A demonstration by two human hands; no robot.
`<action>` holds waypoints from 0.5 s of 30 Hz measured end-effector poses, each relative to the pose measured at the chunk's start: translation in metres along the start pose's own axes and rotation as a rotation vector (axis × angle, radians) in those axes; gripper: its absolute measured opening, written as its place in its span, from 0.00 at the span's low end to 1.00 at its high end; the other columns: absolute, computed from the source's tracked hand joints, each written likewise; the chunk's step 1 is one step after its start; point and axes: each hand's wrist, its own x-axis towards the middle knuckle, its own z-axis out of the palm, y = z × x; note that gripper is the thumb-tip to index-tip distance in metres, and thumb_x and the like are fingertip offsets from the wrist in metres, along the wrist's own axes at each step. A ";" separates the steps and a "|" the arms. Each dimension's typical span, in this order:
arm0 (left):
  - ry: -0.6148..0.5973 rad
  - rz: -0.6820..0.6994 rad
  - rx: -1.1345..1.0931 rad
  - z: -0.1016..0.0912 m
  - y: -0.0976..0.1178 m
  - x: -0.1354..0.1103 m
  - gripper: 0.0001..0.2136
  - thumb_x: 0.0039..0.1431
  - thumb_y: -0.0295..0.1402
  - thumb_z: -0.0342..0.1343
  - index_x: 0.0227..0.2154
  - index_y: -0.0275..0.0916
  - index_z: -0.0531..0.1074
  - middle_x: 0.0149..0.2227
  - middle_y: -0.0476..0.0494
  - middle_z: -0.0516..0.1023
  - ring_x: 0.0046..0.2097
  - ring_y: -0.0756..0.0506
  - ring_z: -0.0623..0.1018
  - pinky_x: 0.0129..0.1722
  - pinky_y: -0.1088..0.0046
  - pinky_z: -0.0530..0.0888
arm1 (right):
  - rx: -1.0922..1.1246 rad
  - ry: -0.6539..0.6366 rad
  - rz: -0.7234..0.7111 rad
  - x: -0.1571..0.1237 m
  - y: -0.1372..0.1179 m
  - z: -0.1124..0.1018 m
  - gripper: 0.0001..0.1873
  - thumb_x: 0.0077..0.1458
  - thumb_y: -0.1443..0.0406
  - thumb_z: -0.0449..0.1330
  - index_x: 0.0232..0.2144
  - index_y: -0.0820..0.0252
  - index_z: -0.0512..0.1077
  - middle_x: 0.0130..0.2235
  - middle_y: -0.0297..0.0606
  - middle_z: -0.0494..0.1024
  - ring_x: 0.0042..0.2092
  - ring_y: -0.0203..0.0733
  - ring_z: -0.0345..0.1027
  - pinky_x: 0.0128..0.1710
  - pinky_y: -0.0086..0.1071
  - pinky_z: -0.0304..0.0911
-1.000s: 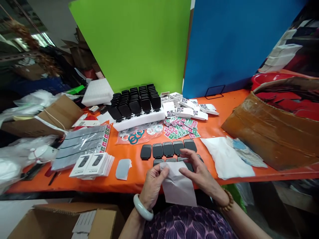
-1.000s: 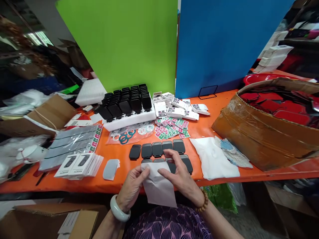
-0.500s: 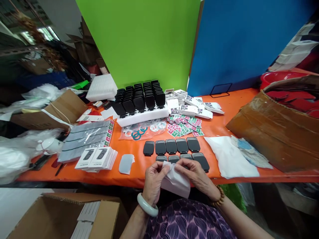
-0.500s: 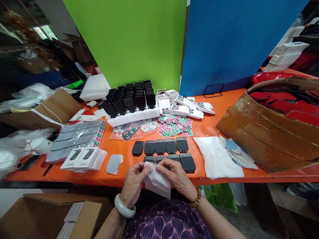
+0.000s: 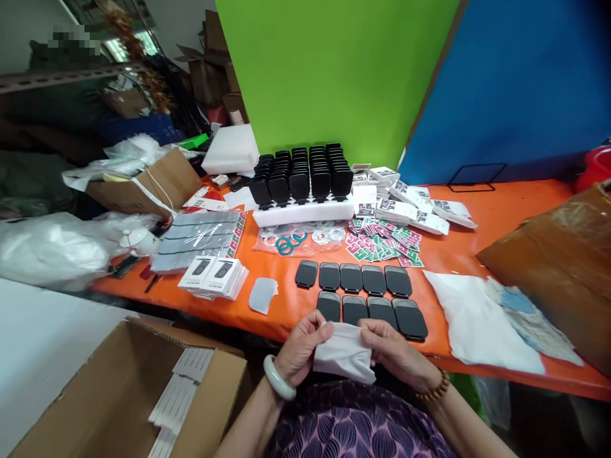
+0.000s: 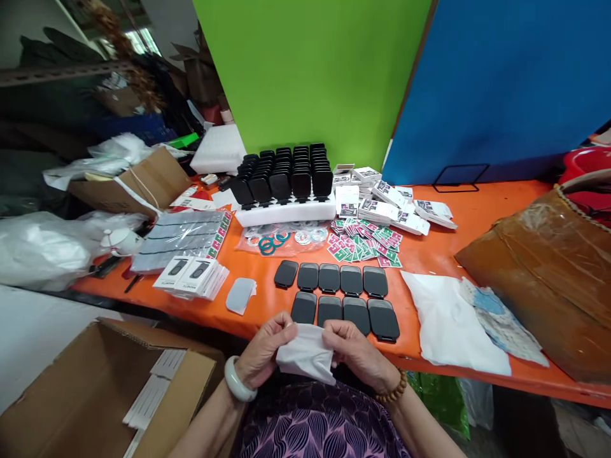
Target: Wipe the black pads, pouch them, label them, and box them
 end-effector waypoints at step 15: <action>0.073 0.138 1.354 -0.043 0.011 -0.003 0.05 0.49 0.27 0.53 0.26 0.38 0.75 0.31 0.44 0.78 0.36 0.44 0.74 0.40 0.70 0.67 | -1.687 0.285 -0.320 0.074 0.000 0.008 0.17 0.44 0.61 0.69 0.32 0.60 0.65 0.37 0.43 0.70 0.38 0.48 0.62 0.37 0.37 0.57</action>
